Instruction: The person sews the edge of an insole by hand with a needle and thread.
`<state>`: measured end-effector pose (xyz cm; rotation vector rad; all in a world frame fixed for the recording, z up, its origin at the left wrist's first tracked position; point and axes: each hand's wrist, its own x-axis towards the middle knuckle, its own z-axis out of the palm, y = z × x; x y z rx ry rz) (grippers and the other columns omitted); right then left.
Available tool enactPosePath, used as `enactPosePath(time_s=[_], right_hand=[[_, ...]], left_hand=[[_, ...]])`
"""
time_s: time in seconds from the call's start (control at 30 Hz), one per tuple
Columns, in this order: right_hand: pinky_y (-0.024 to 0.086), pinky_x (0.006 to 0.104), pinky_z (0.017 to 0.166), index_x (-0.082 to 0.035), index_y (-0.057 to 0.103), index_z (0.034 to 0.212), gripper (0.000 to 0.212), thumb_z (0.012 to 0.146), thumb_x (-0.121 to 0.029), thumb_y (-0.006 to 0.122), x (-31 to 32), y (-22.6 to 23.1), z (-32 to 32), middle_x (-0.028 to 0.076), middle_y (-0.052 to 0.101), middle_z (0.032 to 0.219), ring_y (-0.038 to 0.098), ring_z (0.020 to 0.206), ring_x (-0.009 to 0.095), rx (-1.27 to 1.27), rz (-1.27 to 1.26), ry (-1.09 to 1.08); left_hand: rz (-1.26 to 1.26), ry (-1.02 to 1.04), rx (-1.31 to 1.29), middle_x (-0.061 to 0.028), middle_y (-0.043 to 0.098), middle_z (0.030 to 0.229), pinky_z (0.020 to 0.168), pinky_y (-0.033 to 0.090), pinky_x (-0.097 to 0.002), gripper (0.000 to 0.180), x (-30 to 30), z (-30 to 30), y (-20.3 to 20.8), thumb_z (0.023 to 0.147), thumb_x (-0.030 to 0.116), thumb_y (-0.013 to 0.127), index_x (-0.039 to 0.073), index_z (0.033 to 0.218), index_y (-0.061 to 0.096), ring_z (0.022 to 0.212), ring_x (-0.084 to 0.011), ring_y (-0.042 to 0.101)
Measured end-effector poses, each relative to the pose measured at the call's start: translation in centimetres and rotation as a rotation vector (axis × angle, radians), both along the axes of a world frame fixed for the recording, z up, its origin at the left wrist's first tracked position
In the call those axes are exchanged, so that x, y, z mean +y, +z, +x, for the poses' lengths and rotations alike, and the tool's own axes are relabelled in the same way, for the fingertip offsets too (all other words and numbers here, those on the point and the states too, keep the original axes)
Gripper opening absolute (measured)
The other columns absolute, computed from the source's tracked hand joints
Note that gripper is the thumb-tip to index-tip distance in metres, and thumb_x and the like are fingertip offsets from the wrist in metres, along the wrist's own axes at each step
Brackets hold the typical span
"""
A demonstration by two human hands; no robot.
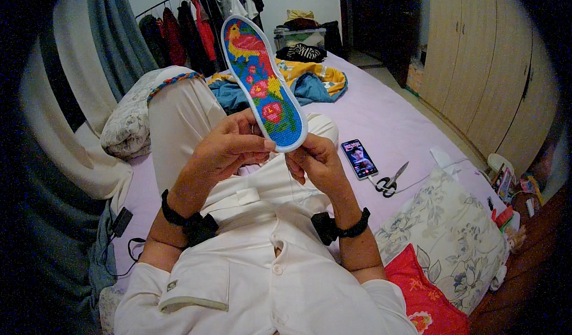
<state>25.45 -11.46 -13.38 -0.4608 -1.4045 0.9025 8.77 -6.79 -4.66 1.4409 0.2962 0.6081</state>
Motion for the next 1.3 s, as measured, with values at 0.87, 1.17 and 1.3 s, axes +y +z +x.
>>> enactPosePath(time_s=[0.87,1.17,1.3], right_hand=[[0.044,0.0354,0.072,0.002,0.056,0.081,0.023,0.059,0.007,0.061,-2.0,2.4,-2.7,0.013,0.053,0.085,0.051,0.084,0.029,-0.642,0.634,-1.181],[0.047,0.0322,0.050,-0.003,0.046,0.096,0.009,0.089,-0.009,0.046,-4.8,3.7,-1.4,0.008,0.053,0.072,0.052,0.058,0.021,0.329,0.206,-0.163],[0.037,0.0188,0.030,-0.004,0.043,0.100,0.017,0.093,-0.019,0.038,-7.1,3.3,5.7,0.002,0.040,0.059,0.042,0.047,0.009,0.599,0.194,0.031]], left_hand=[[0.263,0.146,0.026,-0.0051,0.061,0.082,0.057,0.045,-0.0231,0.028,0.8,1.1,-1.4,0.073,0.004,0.064,0.001,0.100,0.055,0.066,-0.0093,0.054],[0.327,0.284,-0.020,-0.0068,0.061,0.082,0.059,0.048,-0.0236,0.026,3.2,0.9,-2.1,0.073,0.002,0.061,-0.001,0.098,0.054,0.066,-0.0109,0.057],[0.315,0.504,-0.196,-0.0090,0.062,0.081,0.062,0.051,-0.0253,0.025,4.1,-2.6,1.1,0.072,0.000,0.059,-0.001,0.096,0.054,0.069,-0.0147,0.061]])
